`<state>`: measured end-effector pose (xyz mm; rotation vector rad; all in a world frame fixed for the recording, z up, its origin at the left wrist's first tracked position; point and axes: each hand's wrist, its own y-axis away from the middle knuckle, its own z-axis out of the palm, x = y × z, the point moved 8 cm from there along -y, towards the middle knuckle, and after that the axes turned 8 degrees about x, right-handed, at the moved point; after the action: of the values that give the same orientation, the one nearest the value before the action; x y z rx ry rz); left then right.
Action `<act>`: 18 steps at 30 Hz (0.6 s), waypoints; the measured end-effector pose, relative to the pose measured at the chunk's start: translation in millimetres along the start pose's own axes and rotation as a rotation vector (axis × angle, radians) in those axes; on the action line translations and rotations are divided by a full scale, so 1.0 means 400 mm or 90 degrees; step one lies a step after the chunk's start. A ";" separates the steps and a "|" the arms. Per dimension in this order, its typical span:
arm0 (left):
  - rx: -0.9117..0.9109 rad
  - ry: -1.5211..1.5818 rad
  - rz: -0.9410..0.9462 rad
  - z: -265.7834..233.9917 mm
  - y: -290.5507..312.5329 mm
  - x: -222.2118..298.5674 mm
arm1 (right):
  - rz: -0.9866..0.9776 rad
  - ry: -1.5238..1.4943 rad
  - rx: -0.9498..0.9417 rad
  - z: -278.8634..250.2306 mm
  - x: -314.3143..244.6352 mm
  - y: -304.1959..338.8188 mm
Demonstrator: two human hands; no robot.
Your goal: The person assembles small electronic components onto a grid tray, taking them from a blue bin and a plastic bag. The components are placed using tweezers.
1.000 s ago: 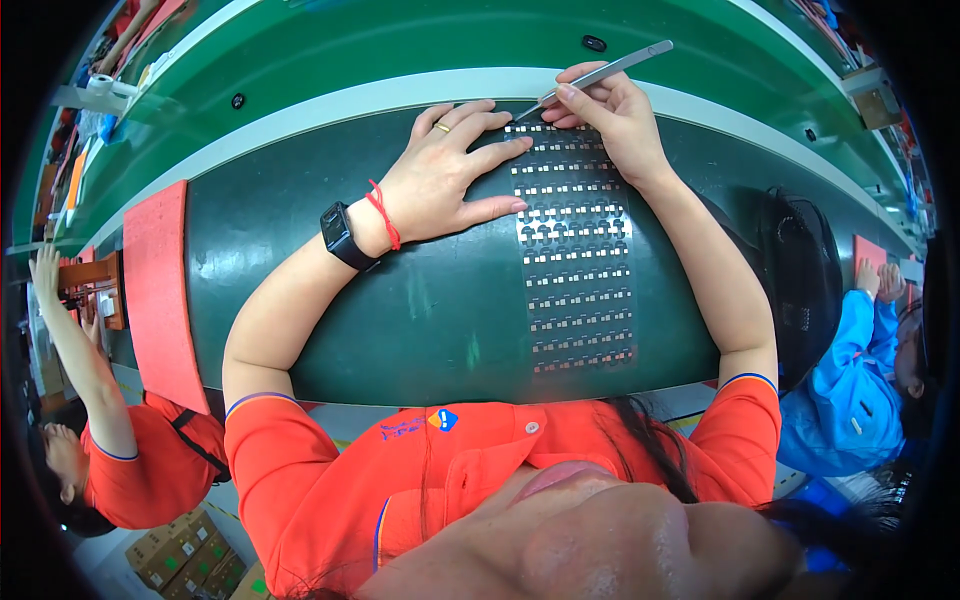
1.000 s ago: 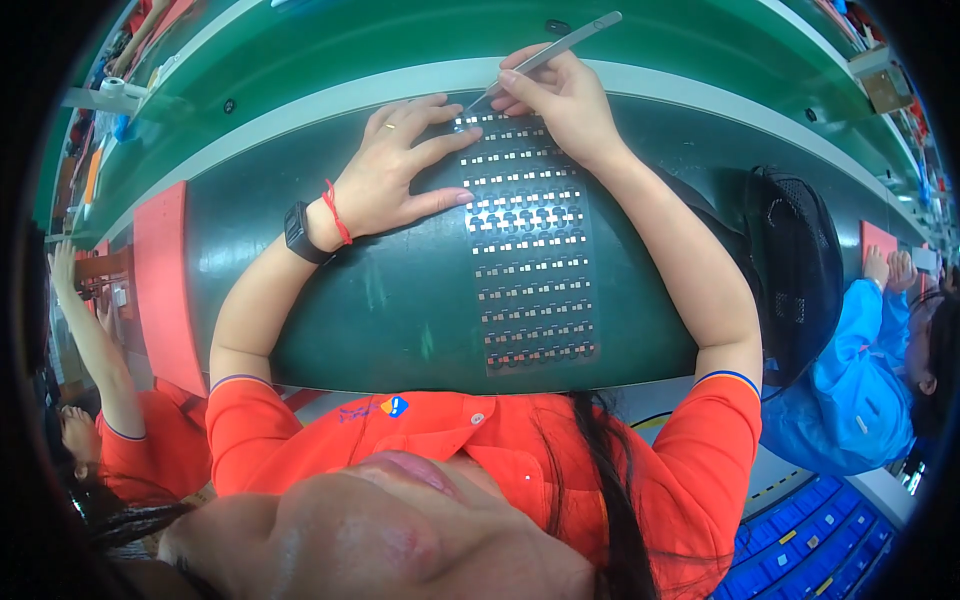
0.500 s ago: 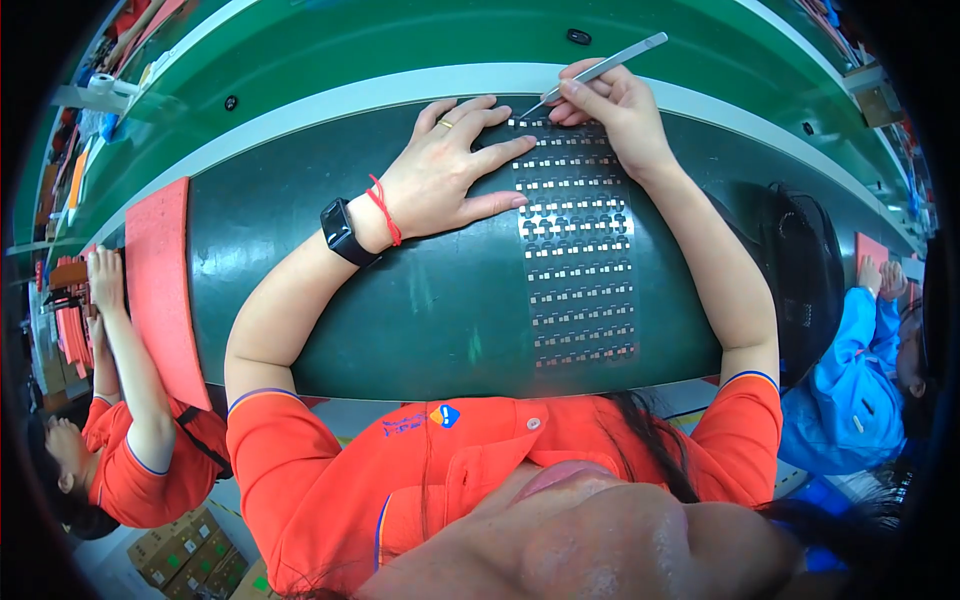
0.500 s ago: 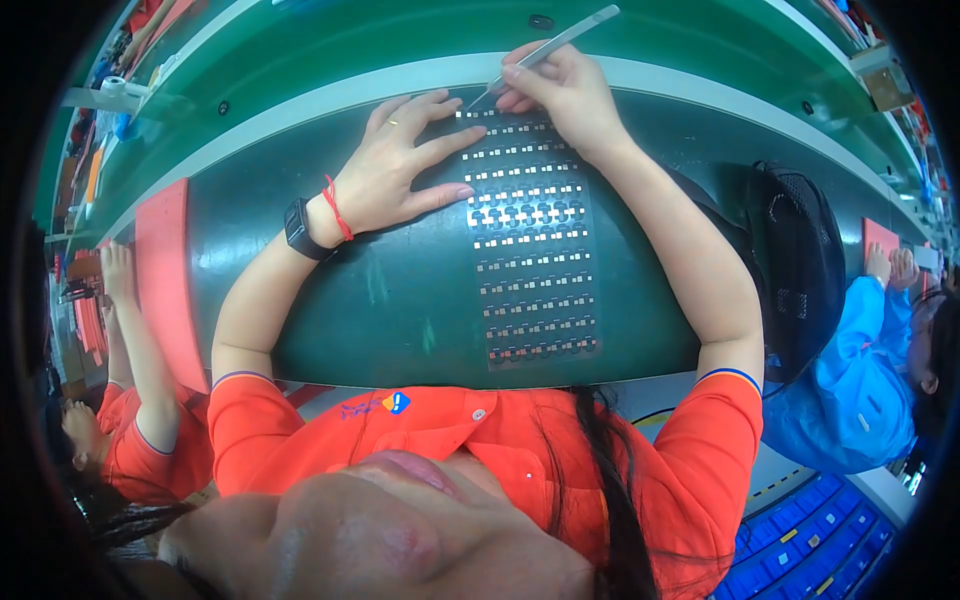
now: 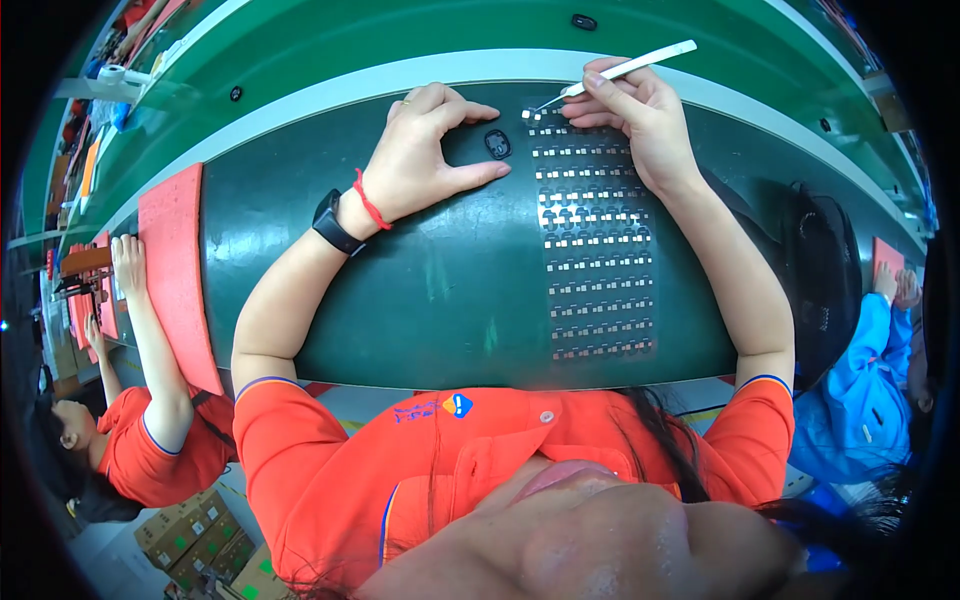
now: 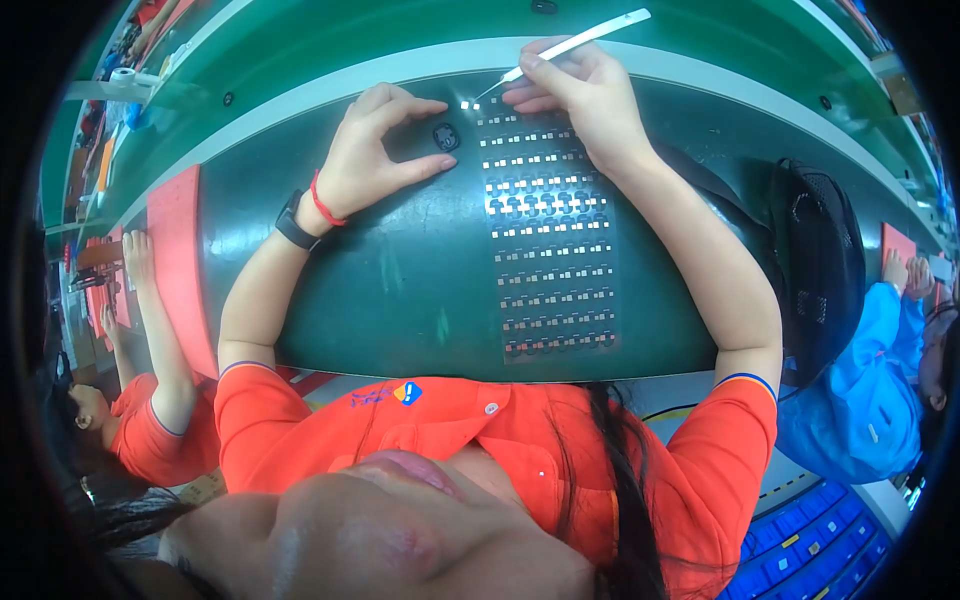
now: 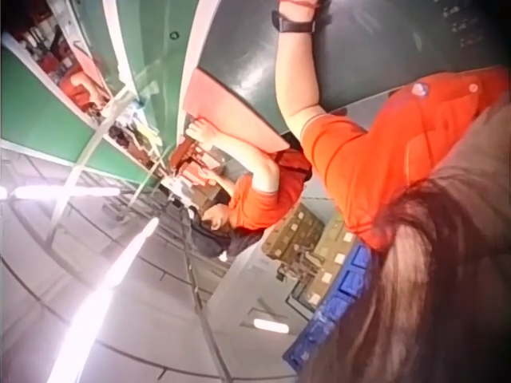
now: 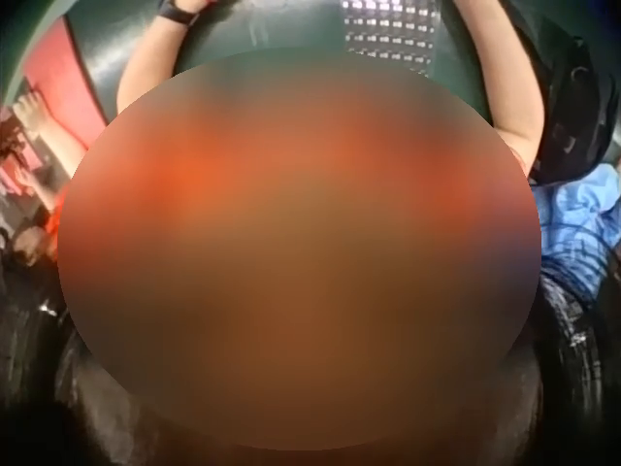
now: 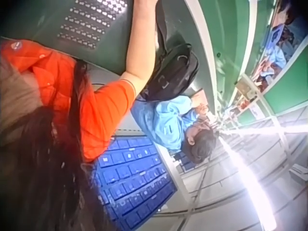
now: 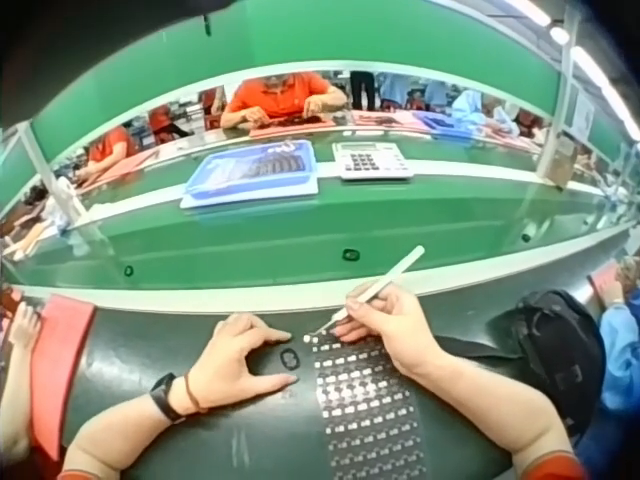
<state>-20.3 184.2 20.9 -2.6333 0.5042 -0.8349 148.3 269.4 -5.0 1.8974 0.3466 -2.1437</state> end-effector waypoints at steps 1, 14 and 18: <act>0.015 0.005 -0.003 0.001 0.002 -0.001 | -0.009 0.006 -0.019 0.010 -0.002 0.002; 0.032 0.058 -0.107 0.018 0.010 -0.008 | -0.057 0.025 -0.096 0.077 0.012 0.036; 0.033 0.057 -0.106 0.020 0.010 -0.009 | -0.048 0.017 -0.096 0.076 0.019 0.033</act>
<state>-19.2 184.0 11.4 -2.6271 0.2838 -1.0055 123.7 246.3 -8.9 1.8567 0.5777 -2.0758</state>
